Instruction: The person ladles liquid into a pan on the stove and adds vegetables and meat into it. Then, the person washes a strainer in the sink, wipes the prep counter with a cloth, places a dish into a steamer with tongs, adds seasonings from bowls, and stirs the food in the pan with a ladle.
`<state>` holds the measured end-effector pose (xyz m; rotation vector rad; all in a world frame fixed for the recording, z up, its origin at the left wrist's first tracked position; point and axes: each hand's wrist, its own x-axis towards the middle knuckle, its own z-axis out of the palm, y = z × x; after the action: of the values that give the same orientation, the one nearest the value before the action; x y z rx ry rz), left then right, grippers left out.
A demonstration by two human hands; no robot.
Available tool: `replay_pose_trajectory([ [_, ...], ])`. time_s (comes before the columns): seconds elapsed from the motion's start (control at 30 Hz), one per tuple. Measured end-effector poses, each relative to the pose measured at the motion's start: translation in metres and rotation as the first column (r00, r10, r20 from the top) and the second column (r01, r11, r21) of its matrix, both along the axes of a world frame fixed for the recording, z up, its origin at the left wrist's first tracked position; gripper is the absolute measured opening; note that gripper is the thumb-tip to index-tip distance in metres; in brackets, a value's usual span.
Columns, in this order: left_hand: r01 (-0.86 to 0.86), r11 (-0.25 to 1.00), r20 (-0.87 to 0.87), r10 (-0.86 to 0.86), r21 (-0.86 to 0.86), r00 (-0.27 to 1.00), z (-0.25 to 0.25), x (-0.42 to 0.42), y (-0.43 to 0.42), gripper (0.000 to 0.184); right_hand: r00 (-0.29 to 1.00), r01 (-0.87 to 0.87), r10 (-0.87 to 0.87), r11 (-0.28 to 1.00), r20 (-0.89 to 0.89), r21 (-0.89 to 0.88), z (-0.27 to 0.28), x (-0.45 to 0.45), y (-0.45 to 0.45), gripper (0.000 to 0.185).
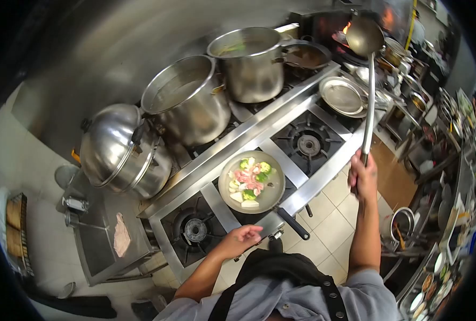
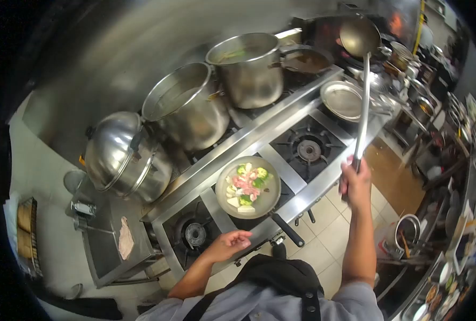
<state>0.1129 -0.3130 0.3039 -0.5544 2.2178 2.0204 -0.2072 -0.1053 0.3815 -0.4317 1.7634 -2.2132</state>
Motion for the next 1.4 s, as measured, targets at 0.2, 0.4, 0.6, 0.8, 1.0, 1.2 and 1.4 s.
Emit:
replay_pose_trajectory([
  [0.2, 0.39, 0.921, -0.008, -0.39, 0.026, 0.921, -0.003, -0.067, 0.115, 0.038, 0.932, 0.124, -0.111, 0.992, 0.345, -0.017, -0.084, 0.111, 0.175, 0.019],
  [0.4, 0.632, 0.774, 0.092, -0.632, 0.027, 0.77, -0.021, -0.089, 0.255, 0.042, 0.84, 0.155, -0.138, 0.988, 0.524, 0.012, -0.114, 0.207, 0.297, 0.021],
  [0.6, 0.583, 0.802, -0.234, -0.547, 0.127, 0.804, -0.014, -0.099, 0.373, 0.051, 0.892, 0.032, 0.042, 0.987, 0.451, -0.156, -0.1, 0.261, 0.348, 0.028],
  [0.8, 0.612, 0.761, -0.366, -0.517, 0.218, 0.774, 0.022, -0.084, 0.419, 0.041, 0.99, -0.137, 0.136, 0.99, -0.022, -0.027, -0.069, 0.284, 0.359, 0.051],
  [1.0, 0.614, 0.765, -0.288, -0.554, 0.194, 0.781, 0.004, -0.086, 0.395, 0.03, 0.972, 0.219, -0.237, 0.876, -0.013, 0.429, -0.081, 0.35, 0.4, 0.046],
  [1.2, 0.556, 0.681, -0.013, -0.627, 0.477, 0.779, -0.063, -0.084, 0.338, 0.022, 0.671, 0.561, -0.741, 0.533, 0.029, 0.633, -0.124, 0.45, 0.437, 0.029],
  [1.4, 0.532, 0.697, 0.305, -0.702, 0.481, 0.643, -0.106, -0.029, 0.304, 0.017, 0.56, 0.644, -0.819, 0.332, -0.129, 0.69, -0.093, 0.464, 0.467, 0.031],
])
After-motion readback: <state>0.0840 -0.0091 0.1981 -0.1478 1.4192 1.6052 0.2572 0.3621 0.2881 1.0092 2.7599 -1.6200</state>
